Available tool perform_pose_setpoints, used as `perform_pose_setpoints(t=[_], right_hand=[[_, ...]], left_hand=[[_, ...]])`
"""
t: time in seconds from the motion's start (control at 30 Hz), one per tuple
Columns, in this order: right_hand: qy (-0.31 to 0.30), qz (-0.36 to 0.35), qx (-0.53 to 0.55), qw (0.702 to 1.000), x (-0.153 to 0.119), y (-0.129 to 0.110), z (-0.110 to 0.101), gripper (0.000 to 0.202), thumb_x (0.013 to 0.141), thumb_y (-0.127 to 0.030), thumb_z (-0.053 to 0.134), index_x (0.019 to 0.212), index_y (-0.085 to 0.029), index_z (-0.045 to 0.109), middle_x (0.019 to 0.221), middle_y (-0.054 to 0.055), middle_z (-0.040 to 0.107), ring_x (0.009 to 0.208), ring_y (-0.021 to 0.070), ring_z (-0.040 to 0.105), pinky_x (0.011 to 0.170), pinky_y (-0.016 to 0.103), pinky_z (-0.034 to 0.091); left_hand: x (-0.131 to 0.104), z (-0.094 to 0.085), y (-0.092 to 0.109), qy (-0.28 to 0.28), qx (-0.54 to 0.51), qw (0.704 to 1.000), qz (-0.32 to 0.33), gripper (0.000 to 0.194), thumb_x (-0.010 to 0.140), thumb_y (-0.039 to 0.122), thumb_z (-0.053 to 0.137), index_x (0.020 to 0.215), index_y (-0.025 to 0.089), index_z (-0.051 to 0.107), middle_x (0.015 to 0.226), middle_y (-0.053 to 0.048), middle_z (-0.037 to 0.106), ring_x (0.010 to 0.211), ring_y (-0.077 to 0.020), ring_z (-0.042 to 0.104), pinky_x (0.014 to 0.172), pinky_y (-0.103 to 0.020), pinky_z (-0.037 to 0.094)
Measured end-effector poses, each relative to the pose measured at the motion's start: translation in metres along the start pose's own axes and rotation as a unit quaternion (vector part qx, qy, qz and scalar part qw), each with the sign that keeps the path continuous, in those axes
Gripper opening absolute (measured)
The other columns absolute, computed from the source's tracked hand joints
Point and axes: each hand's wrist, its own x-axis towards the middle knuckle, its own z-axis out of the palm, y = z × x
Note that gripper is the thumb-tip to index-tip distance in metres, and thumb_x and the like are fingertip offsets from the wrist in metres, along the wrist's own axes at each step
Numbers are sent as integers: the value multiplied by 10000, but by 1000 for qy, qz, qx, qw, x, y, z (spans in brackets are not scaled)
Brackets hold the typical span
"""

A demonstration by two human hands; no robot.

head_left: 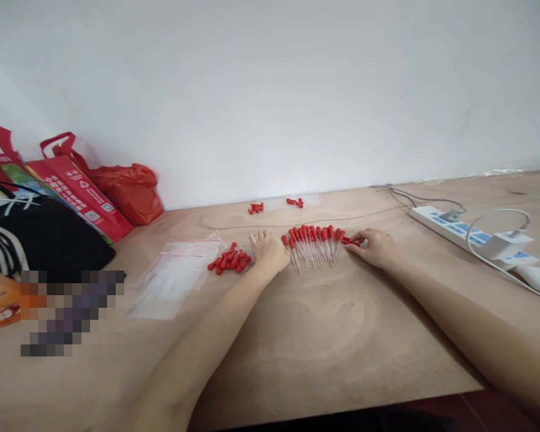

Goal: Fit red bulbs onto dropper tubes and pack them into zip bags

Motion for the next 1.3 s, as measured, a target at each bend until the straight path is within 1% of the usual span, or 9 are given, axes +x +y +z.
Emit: perform_pose_setpoints(t=[0.17, 0.37, 0.5, 0.63, 0.8, 0.97, 1.07, 1.17, 1.3], right_hand=[[11, 6, -8, 1000, 2, 2, 9, 174, 715, -351, 525, 722, -203, 616, 754, 39, 599, 731, 188, 534, 633, 291, 346], [21, -2, -32, 999, 3, -2, 10, 174, 737, -343, 511, 698, -198, 599, 769, 51, 594, 785, 207, 525, 640, 306, 339], [28, -9, -52, 998, 0, -5, 12, 218, 770, -365, 466, 698, -199, 587, 792, 57, 595, 815, 217, 516, 654, 327, 319], [29, -2, -73, 997, -2, -6, 14, 222, 761, -395, 472, 755, -200, 577, 818, 57, 592, 826, 222, 510, 665, 333, 310], [27, 8, -92, 995, -4, -8, 13, 237, 777, -393, 451, 780, -203, 591, 837, 65, 586, 834, 223, 509, 666, 335, 311], [33, -8, -113, 993, -4, -10, 14, 218, 788, -359, 458, 741, -201, 601, 838, 75, 578, 842, 230, 494, 666, 339, 307], [41, -23, -109, 993, -4, -10, 14, 217, 794, -358, 453, 742, -202, 596, 855, 72, 583, 851, 231, 486, 674, 342, 299], [57, -37, -96, 993, -5, -12, 12, 197, 797, -328, 443, 751, -201, 586, 868, 74, 587, 850, 226, 483, 682, 340, 293], [101, -27, -42, 994, -6, -18, 8, 189, 804, -327, 435, 768, -187, 557, 853, 78, 598, 832, 225, 496, 695, 341, 305]], left_hand=[[6, 0, 3, -8, -8, 1000, -27, 235, 657, 303, 527, 680, 109, 658, 850, -187, 587, 883, -344, 462, 740, -479, 299], [6, -16, -12, -19, -33, 998, -45, 284, 717, 360, 478, 595, 149, 624, 791, -148, 596, 853, -328, 489, 675, -457, 347], [-13, -34, -28, -30, -67, 997, -16, 208, 742, 293, 470, 619, 176, 590, 803, -83, 599, 863, -280, 499, 703, -421, 352], [-42, -42, -40, 29, -120, 991, 60, 170, 794, 260, 413, 698, 175, 524, 786, -48, 596, 816, -217, 510, 732, -384, 321], [-66, -32, -44, 62, -136, 978, 147, 182, 844, 236, 349, 757, 178, 498, 753, -29, 612, 751, -176, 533, 780, -372, 281], [-76, -18, -44, 76, -150, 966, 198, 230, 860, 166, 318, 898, 190, 544, 786, -31, 643, 716, -153, 563, 833, -374, 252], [-77, -15, -45, 77, -150, 963, 211, 283, 842, 112, 322, 974, 207, 553, 843, -42, 647, 750, -155, 573, 848, -381, 244], [-76, -15, -45, 67, -156, 963, 209, 301, 820, 76, 327, 960, 211, 557, 889, -45, 644, 780, -157, 578, 859, -388, 237], [-76, -15, -46, 60, -170, 963, 199, 256, 822, 76, 331, 922, 189, 537, 888, -39, 650, 791, -157, 583, 860, -388, 233]])
